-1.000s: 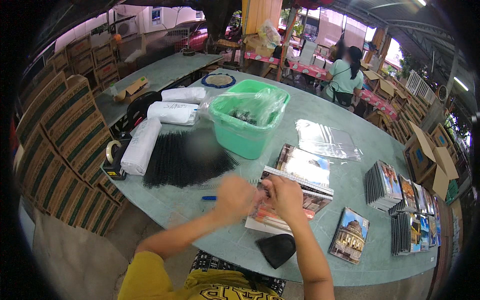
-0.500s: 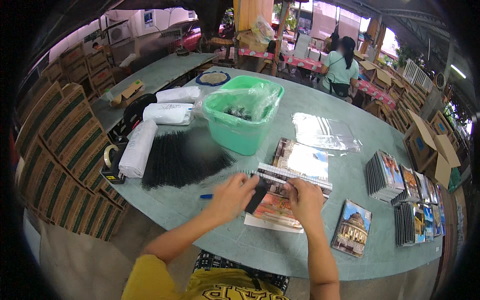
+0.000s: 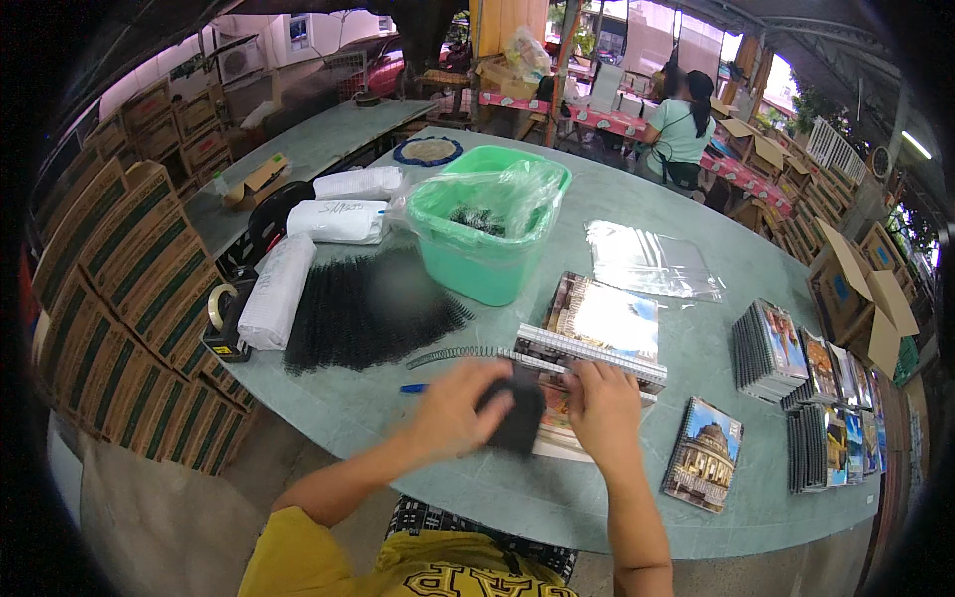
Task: The person inserts a plastic spiral coil through the holes of a notebook cover and pages, trims the excess coil using a pair of pliers, and repeats the process for multiple notebooks.
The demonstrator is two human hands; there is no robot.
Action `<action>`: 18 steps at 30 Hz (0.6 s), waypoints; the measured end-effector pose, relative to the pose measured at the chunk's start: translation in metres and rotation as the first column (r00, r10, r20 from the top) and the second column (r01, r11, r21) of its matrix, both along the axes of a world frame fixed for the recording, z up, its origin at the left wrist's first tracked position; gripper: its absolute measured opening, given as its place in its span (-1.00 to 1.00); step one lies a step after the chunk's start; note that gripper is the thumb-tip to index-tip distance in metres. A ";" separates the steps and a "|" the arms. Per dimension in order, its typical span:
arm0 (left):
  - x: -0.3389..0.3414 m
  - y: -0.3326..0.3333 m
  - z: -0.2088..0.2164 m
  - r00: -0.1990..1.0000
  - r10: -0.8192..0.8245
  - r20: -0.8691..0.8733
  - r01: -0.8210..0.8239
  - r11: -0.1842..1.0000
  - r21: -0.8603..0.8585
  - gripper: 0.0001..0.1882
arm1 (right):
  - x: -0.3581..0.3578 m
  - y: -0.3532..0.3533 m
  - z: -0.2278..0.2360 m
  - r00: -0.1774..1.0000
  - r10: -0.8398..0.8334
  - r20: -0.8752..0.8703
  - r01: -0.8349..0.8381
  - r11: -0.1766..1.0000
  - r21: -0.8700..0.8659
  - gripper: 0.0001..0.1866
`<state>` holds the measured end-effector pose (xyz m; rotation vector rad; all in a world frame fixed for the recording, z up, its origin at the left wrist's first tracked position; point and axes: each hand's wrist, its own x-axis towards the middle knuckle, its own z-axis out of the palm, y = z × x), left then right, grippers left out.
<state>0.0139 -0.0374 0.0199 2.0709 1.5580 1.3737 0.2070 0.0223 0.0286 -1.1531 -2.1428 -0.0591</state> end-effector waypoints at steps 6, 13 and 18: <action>-0.032 0.015 -0.083 0.908 -0.281 -0.310 0.155 0.914 -0.375 -0.49 | -0.043 0.012 -0.010 0.985 0.156 -0.078 -0.153 0.987 0.043 -0.78; -0.080 0.011 -0.090 0.751 -0.288 -0.594 -0.105 0.836 -0.538 -0.51 | -0.049 0.024 -0.015 0.994 0.105 -0.041 -0.102 0.992 0.069 -0.85; -0.067 0.005 -0.053 0.912 -0.165 -0.376 -0.040 0.875 -0.482 -0.60 | -0.052 0.023 -0.016 0.996 0.091 -0.024 -0.089 0.992 0.092 -0.87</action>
